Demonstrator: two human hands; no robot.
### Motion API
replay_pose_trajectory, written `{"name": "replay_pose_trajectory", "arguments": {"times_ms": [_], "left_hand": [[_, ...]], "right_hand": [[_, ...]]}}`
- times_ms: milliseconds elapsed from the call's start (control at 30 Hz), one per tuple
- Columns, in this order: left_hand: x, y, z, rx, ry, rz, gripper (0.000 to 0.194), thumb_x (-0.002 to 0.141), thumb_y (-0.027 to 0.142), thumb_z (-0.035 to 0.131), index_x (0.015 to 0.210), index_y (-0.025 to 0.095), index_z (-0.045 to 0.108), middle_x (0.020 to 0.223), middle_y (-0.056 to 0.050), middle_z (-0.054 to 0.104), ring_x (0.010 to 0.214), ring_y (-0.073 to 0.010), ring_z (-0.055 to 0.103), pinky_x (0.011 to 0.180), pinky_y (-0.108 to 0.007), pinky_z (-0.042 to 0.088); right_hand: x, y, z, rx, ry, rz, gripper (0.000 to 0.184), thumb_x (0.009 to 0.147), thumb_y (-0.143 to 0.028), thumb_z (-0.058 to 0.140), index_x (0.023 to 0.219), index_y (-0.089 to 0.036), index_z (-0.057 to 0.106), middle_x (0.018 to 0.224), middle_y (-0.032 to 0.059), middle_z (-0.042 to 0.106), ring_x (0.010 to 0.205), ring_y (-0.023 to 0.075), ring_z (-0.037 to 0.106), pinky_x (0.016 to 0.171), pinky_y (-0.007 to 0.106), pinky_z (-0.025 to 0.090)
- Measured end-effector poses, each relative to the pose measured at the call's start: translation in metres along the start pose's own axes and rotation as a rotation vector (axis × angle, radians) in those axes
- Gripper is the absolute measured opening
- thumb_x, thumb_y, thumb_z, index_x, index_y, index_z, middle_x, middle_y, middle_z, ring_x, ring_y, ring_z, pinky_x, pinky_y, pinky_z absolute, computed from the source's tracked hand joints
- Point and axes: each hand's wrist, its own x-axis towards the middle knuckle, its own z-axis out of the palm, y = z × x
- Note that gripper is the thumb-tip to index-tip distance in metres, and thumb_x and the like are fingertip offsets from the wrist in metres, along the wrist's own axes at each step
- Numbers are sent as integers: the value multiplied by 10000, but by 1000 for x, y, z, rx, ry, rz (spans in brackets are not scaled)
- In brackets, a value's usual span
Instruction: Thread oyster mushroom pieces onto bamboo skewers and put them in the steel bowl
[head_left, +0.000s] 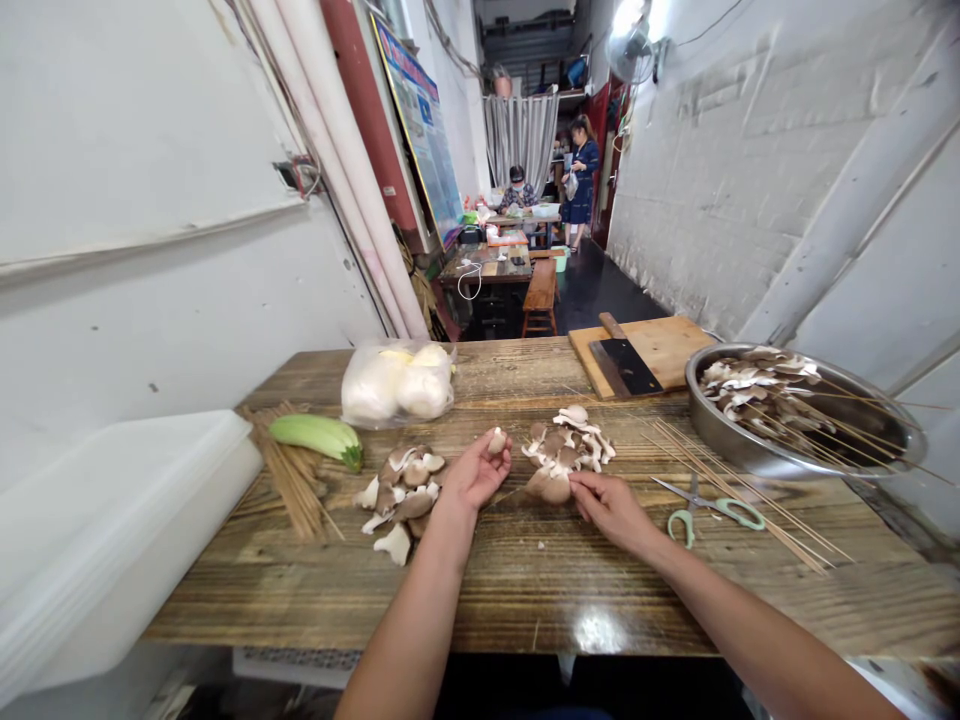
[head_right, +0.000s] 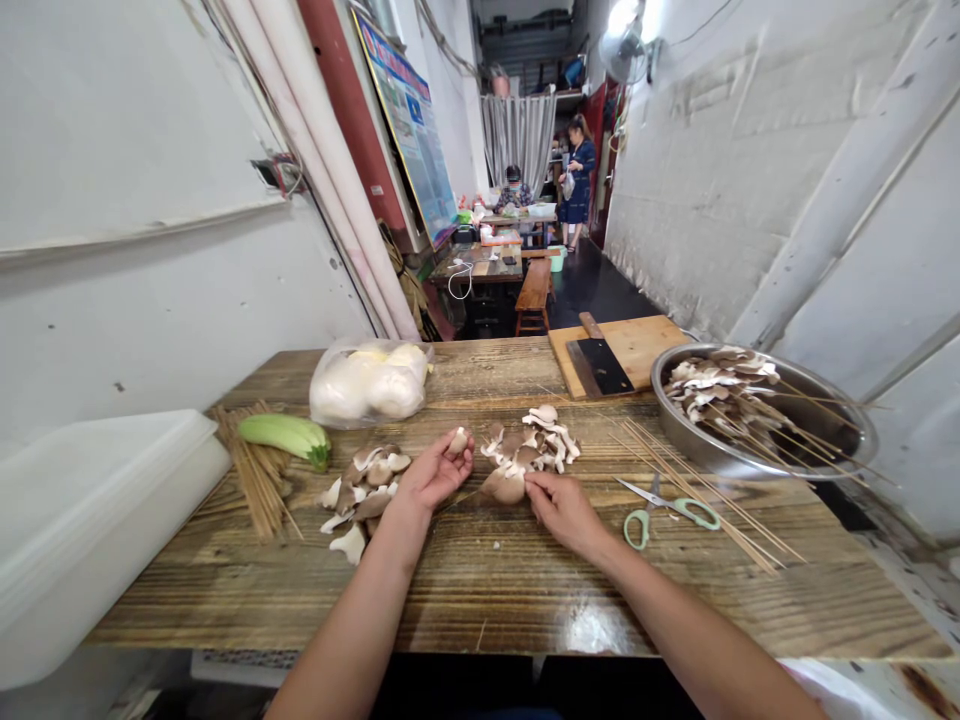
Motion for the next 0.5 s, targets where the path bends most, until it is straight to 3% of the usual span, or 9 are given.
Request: {"name": "replay_pose_trajectory", "arguments": {"times_ms": [133,267,367,500], "left_hand": [[0,1,0,-1,-11,-3,69,793,177,566,796,110,583,714,-60,635,672,-118,614,550,-194,501],[-1,-3,0,116,-61,109,57,745,98,606,800,95,618,766,-72,645,722,-104,612,669,-194,511],[-2,-8,0,244,-112,163,162,689,24,631,832,98,644,818,-71,656,764,-96,612,757,-193,493],[-3,-11,-2,366,-159,209,289,665,39,660,939,127,637,791,-48,668,716,-92,611,741,-222,497]], "right_hand": [[1,0,-1,-28,14,-9,291,876,-354,394,669,-178,497,479,-45,426,464,98,392,474,212,299],[2,0,-2,-61,26,-27,310,880,-360,389,654,-178,499,482,-40,434,468,97,391,477,213,301],[1,1,-2,-63,28,-23,305,879,-358,385,679,-173,522,483,-40,434,465,97,389,468,210,298],[1,4,-1,-89,16,-25,285,878,-338,386,710,-169,542,491,-38,448,478,103,413,486,211,314]]}}
